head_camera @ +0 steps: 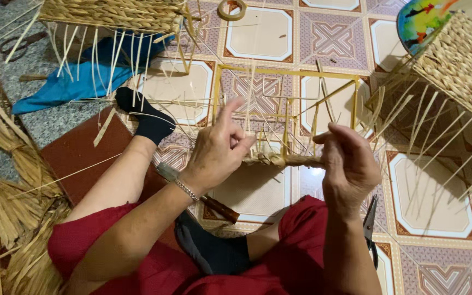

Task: The person weaves a rectangular basket using dried palm leaves, interlacing them through a bamboo frame. They trim excess strands with scissors and continue weaving the sides.

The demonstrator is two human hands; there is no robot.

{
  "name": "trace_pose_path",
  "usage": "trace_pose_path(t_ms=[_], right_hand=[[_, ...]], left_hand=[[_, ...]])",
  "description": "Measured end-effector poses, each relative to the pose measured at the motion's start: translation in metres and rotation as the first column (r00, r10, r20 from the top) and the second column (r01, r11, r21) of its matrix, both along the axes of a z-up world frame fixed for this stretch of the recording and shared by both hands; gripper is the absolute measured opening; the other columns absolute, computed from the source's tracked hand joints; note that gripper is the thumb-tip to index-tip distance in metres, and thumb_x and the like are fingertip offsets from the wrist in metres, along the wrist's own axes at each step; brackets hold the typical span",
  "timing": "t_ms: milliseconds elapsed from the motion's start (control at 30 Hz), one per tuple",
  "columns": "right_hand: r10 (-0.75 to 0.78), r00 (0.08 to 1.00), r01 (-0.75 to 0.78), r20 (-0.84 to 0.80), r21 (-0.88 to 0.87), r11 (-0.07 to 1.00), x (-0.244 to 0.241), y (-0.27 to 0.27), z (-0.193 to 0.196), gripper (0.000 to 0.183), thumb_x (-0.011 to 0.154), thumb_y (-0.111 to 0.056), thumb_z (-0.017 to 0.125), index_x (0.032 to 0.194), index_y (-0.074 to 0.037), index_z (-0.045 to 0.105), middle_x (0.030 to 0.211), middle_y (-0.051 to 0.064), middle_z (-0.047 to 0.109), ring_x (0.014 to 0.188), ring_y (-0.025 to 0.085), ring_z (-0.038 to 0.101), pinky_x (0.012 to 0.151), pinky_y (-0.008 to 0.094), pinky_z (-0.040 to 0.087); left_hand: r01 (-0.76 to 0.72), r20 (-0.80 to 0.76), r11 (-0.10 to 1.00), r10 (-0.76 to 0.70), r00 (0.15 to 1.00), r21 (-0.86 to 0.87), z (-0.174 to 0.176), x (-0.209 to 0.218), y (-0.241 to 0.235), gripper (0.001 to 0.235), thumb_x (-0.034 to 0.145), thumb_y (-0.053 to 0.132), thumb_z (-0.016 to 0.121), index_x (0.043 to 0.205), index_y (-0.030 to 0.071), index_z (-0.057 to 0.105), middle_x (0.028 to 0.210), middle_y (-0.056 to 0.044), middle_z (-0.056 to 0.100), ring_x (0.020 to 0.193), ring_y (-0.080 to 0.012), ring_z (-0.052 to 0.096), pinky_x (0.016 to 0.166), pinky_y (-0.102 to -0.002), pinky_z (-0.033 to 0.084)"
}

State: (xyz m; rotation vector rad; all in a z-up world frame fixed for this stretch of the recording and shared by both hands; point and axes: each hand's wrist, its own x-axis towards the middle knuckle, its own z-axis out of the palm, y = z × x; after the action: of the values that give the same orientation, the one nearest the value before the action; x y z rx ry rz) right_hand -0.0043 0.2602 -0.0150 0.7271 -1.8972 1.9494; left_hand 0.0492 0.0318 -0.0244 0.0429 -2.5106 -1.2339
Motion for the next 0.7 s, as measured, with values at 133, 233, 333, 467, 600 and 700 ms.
trace_pose_path(t_ms=[133,233,333,467,600,700], right_hand=[[-0.123,0.964,0.215,-0.237,0.416,0.883,-0.004,0.018,0.003,0.008,0.101,-0.002,0.071,0.107,-0.004,0.076,0.092,0.006,0.073,0.077,0.009,0.063,0.066,0.026,0.049],[0.004,0.946,0.191,-0.323,0.569,0.8,-0.006,0.022,0.004,0.008,0.095,-0.006,0.075,0.104,-0.007,0.077,0.097,0.006,0.075,0.083,0.013,0.061,0.073,0.028,0.049],[0.071,0.91,0.216,-0.409,0.612,0.761,-0.006,0.018,0.0,0.011,0.088,-0.015,0.08,0.096,-0.007,0.078,0.088,0.004,0.075,0.077,0.014,0.059,0.071,0.036,0.043],[-0.055,0.922,0.271,-0.383,0.537,0.799,-0.01,0.013,-0.009,0.007,0.097,-0.007,0.071,0.089,-0.006,0.071,0.082,0.006,0.071,0.073,0.017,0.057,0.067,0.034,0.044],[-0.104,0.96,0.219,-0.259,0.469,0.855,-0.015,0.014,-0.017,0.005,0.105,-0.003,0.062,0.102,-0.003,0.066,0.088,0.008,0.071,0.077,0.011,0.067,0.066,0.026,0.054],[-0.054,0.998,0.065,-0.04,0.383,0.921,-0.014,0.021,-0.016,0.008,0.105,-0.002,0.058,0.109,0.001,0.064,0.091,0.009,0.072,0.081,0.011,0.07,0.071,0.024,0.059]], left_hand=[[0.004,-0.353,0.976,-0.081,0.932,-0.215,0.003,-0.005,0.006,0.034,0.085,0.005,0.079,0.114,-0.001,0.06,0.104,-0.013,0.063,0.092,-0.0228,0.067,0.077,-0.03,0.061],[-0.001,-0.359,0.952,-0.114,0.927,-0.306,0.001,-0.002,0.005,0.021,0.081,0.004,0.08,0.095,0.002,0.064,0.101,-0.014,0.054,0.089,-0.0239,0.061,0.075,-0.033,0.058],[0.021,-0.388,0.935,-0.167,0.906,-0.353,-0.006,-0.001,0.0,0.016,0.084,0.0,0.077,0.092,0.002,0.064,0.097,-0.01,0.057,0.088,-0.0225,0.062,0.078,-0.033,0.057],[0.063,-0.513,0.969,-0.182,0.839,-0.24,-0.011,0.001,-0.003,0.012,0.091,-0.004,0.073,0.098,0.0,0.064,0.094,-0.01,0.062,0.084,-0.0192,0.063,0.069,-0.027,0.057],[0.132,-0.714,0.961,-0.27,0.646,-0.244,-0.007,0.016,0.022,0.012,0.087,0.0,0.071,0.096,0.003,0.065,0.081,-0.005,0.059,0.071,-0.0155,0.058,0.062,-0.026,0.053],[0.176,-0.627,0.914,-0.382,0.679,-0.366,0.002,0.02,0.047,0.022,0.083,-0.002,0.066,0.104,-0.005,0.061,0.091,-0.016,0.064,0.085,-0.0249,0.063,0.075,-0.032,0.057]])
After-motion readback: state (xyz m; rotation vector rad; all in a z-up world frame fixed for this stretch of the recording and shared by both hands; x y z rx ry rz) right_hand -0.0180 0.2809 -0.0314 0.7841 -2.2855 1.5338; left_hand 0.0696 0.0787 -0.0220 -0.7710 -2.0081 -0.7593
